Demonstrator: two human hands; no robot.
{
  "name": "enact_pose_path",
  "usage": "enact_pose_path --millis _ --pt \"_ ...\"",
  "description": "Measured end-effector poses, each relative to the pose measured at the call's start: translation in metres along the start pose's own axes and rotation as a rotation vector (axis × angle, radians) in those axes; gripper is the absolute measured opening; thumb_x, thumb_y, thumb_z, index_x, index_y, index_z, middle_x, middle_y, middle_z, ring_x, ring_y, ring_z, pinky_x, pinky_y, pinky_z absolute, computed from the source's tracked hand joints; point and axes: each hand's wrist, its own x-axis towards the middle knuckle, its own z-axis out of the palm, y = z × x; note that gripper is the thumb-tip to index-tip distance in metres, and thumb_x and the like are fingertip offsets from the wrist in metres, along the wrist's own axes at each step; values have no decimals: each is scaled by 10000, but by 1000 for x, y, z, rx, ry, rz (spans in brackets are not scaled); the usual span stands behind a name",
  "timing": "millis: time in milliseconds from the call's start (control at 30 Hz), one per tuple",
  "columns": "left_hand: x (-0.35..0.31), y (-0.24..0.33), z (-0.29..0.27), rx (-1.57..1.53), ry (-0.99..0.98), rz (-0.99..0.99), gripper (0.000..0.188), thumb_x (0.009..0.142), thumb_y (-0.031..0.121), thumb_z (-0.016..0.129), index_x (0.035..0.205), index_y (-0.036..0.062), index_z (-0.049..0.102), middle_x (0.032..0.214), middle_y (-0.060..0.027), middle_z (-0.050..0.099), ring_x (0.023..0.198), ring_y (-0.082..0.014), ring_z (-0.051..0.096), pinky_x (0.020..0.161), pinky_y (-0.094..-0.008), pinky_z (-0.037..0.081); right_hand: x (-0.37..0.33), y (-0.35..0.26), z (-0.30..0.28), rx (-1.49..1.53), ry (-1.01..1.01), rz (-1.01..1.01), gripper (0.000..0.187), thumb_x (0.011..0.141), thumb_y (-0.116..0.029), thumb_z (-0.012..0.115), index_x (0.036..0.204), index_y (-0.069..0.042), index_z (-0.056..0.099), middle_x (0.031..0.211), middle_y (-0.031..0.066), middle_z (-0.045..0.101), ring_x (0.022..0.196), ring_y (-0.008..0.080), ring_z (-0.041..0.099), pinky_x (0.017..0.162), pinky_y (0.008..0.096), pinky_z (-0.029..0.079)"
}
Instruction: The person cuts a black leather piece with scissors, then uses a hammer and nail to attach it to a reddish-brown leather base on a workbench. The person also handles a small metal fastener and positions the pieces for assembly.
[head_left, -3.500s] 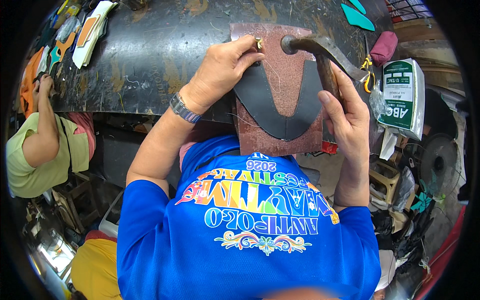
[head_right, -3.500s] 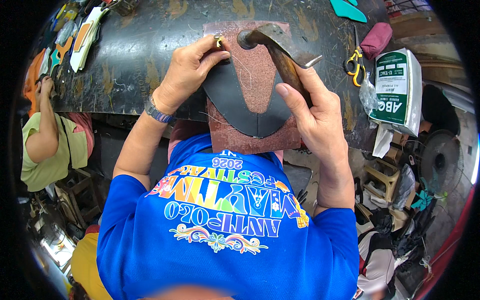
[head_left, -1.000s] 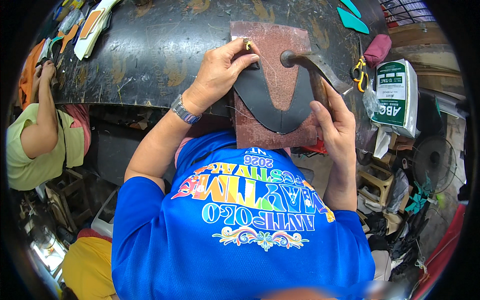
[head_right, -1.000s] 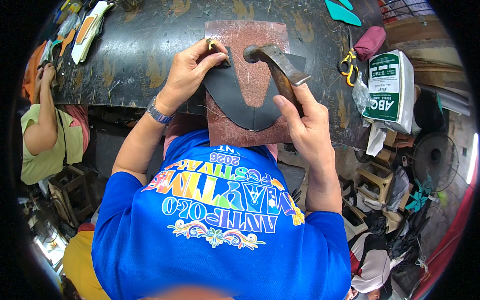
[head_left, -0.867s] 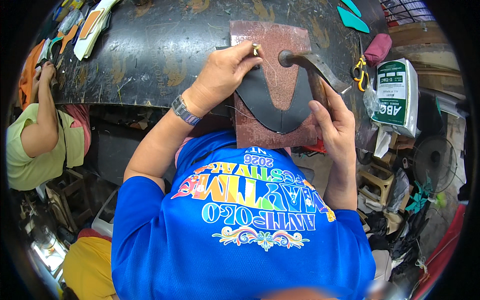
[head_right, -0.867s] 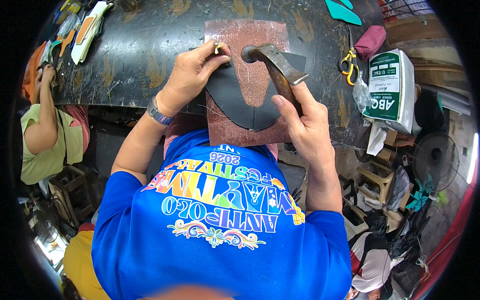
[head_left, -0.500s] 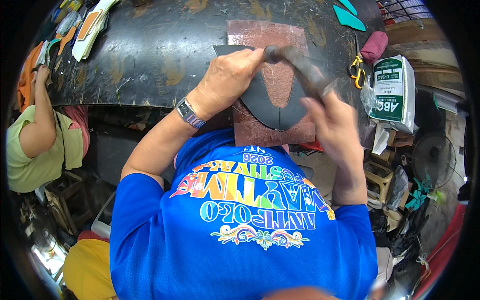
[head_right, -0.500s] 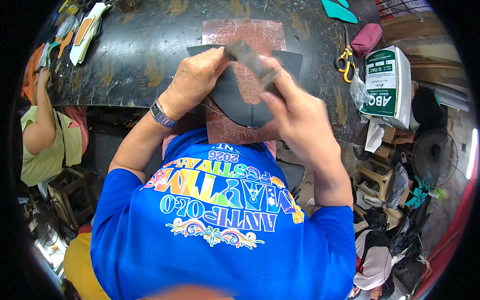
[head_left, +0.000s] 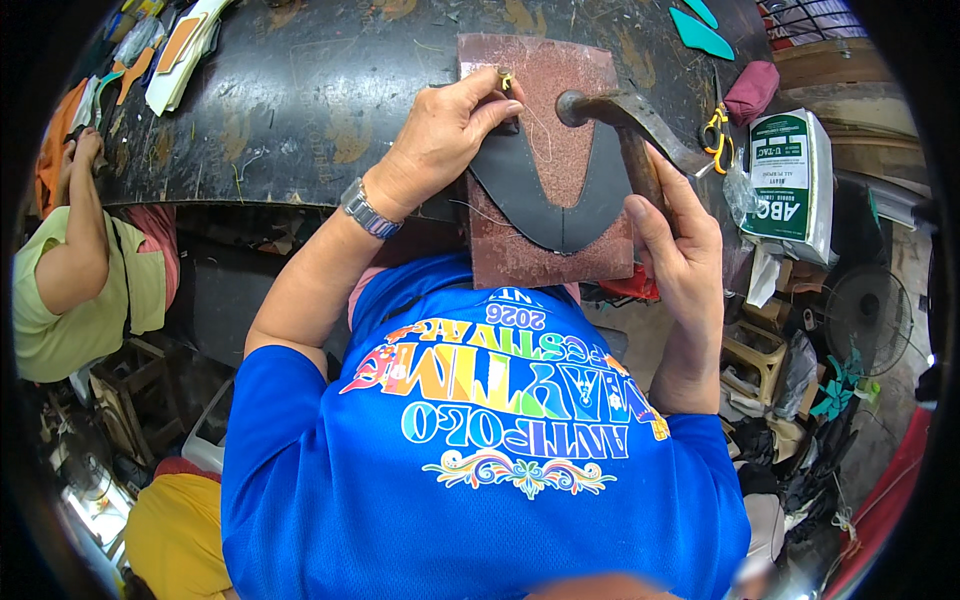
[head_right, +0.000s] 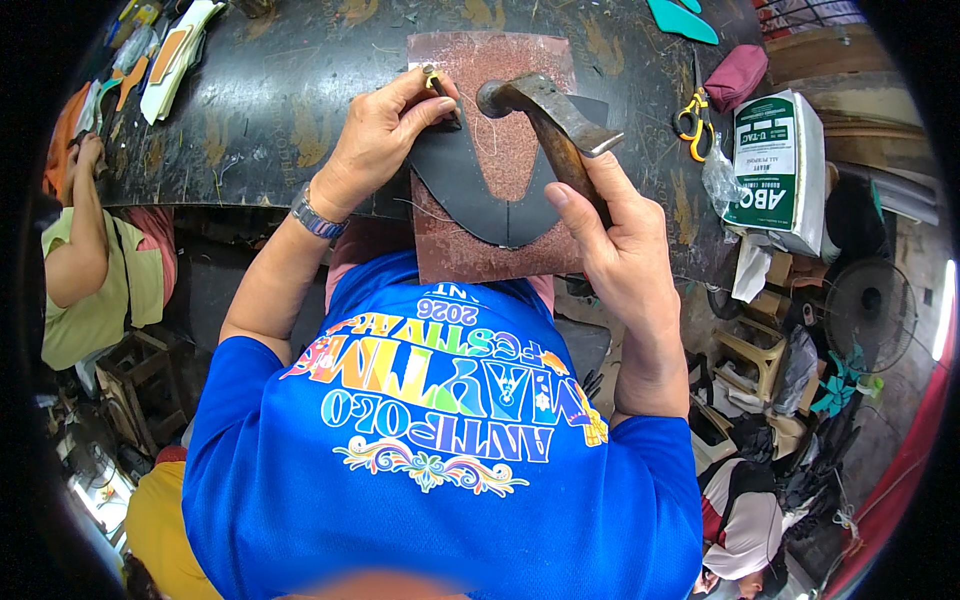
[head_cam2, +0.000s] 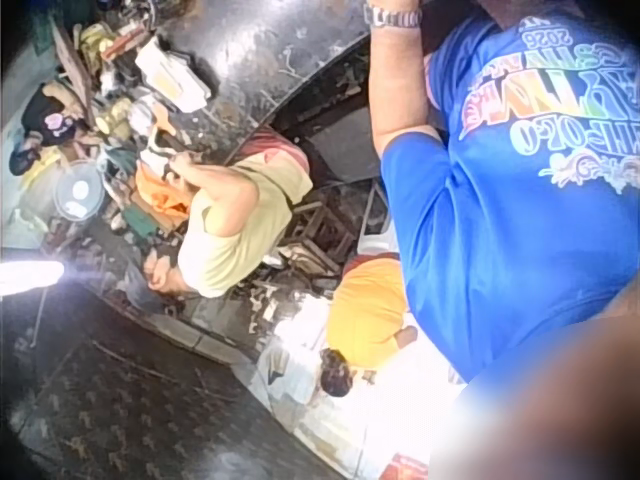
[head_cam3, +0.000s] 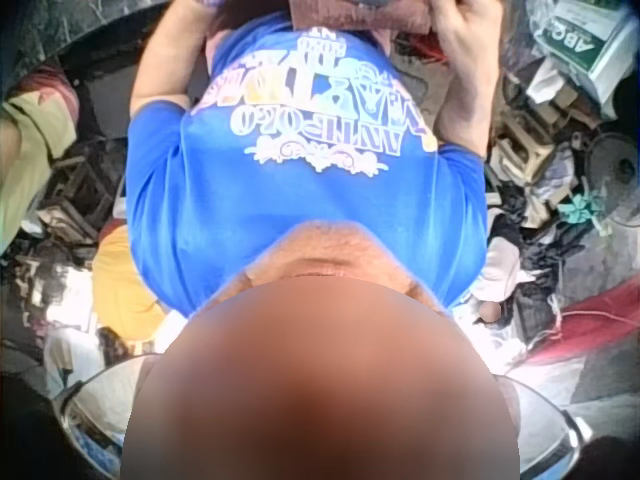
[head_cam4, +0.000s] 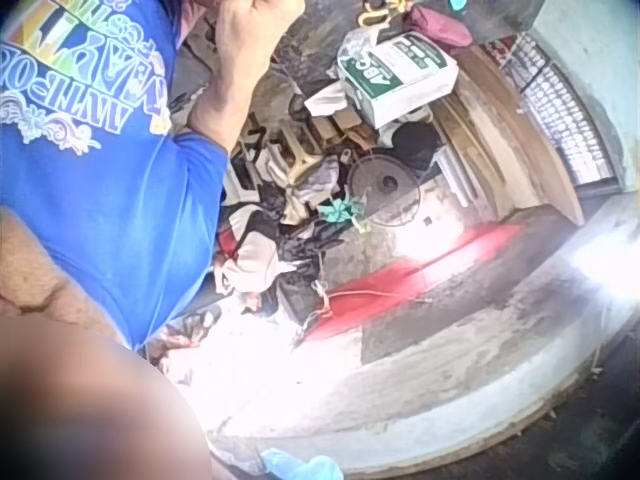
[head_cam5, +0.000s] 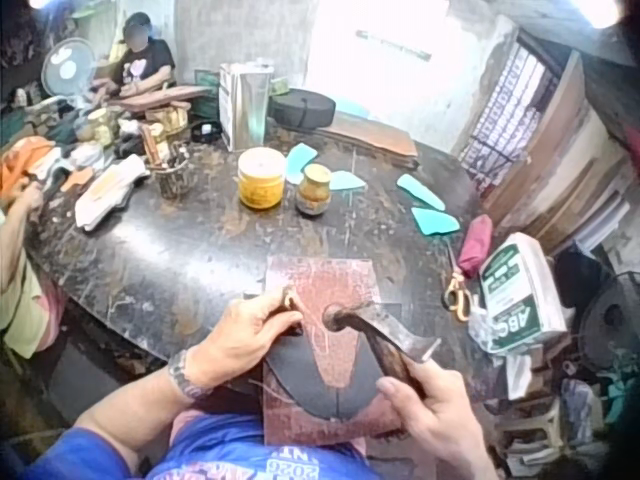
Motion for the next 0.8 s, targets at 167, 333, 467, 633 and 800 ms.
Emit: enact_pose_path --millis 167,333,467,633,800 --pt "0 0 0 208 -13 114 146 933 92 664 1058 18 659 954 -129 719 837 -229 717 744 -291 556 1 -8 -2 44 -11 12 486 981 -111 618 1438 -5 493 806 -39 556 612 7 423 514 169 305" --pt "-4 6 8 372 15 303 167 914 122 679 1055 39 648 974 -160 703 864 -337 698 696 -352 567 -6 -33 -8 370 196 -350 436 1005 -237 545 1359 18 538 722 39 533 500 51 419 430 199 316" --pt "-10 11 13 538 -11 287 182 921 136 669 1076 45 639 960 -157 703 851 -333 696 692 -349 568 2 -27 -2 -106 151 -402 371 967 -203 617 1269 10 595 819 82 603 590 129 509 512 241 401" --pt "-4 4 4 141 24 32 161 959 126 641 1095 41 642 896 -99 723 826 -200 718 726 -293 564 -6 -16 -4 -89 5 -10 472 975 -97 618 1432 -39 512 811 -36 563 629 5 418 524 163 325" --pt "-4 1 2 24 13 9 143 974 118 632 1087 33 655 890 -75 724 841 -133 700 765 -269 551 -9 -14 -2 74 48 53 496 984 -126 628 1448 -19 488 815 -60 554 624 -10 412 507 156 302"
